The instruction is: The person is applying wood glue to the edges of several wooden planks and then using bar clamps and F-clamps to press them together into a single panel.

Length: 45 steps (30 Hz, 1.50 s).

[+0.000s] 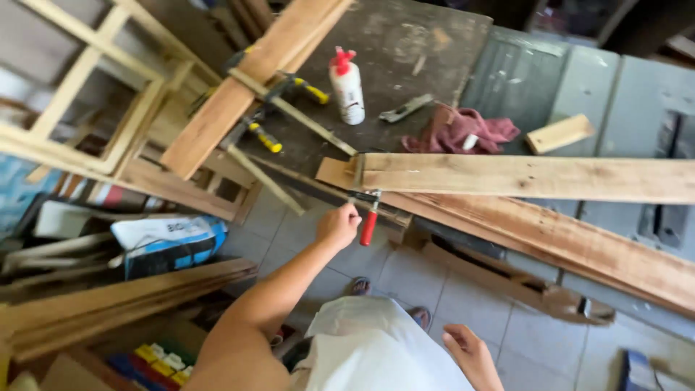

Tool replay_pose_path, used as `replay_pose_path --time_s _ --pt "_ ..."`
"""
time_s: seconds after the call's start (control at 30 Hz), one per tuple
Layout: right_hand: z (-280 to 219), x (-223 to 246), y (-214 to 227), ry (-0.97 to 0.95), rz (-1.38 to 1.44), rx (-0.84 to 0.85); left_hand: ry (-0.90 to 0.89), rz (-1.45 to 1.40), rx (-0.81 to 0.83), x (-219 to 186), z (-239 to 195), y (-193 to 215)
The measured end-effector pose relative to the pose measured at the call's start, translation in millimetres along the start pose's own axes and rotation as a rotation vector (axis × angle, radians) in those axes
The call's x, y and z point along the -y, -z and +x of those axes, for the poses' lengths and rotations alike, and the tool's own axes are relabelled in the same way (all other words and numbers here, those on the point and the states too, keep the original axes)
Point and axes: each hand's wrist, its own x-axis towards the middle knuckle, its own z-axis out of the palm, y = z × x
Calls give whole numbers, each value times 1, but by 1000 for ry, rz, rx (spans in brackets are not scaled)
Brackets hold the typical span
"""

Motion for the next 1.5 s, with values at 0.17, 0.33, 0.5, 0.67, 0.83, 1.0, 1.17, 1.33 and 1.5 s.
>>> replay_pose_path --time_s 0.17,0.33,0.5,0.67,0.83,1.0,1.17,1.33,1.5 --pt "22 20 18 65 505 229 -3 -92 -45 -3 -28 6" --pt "54 79 -3 124 671 429 -65 -148 -87 17 -42 16" --pt "53 179 -41 -39 661 363 -70 -228 29 40 -32 39" --pt "138 171 -91 -97 812 343 -183 -284 131 53 11 76" --pt "192 171 -129 -131 1190 361 -602 -200 165 54 73 89" --pt "186 198 -144 -113 1520 654 -943 41 226 16 121 97" --pt "178 208 -137 -181 1350 450 -1026 331 330 -15 153 74" --pt "159 251 -137 -347 1002 150 -1078 359 425 -5 163 81" --pt "180 214 -156 -83 519 -134 -1217 227 45 5 171 24"
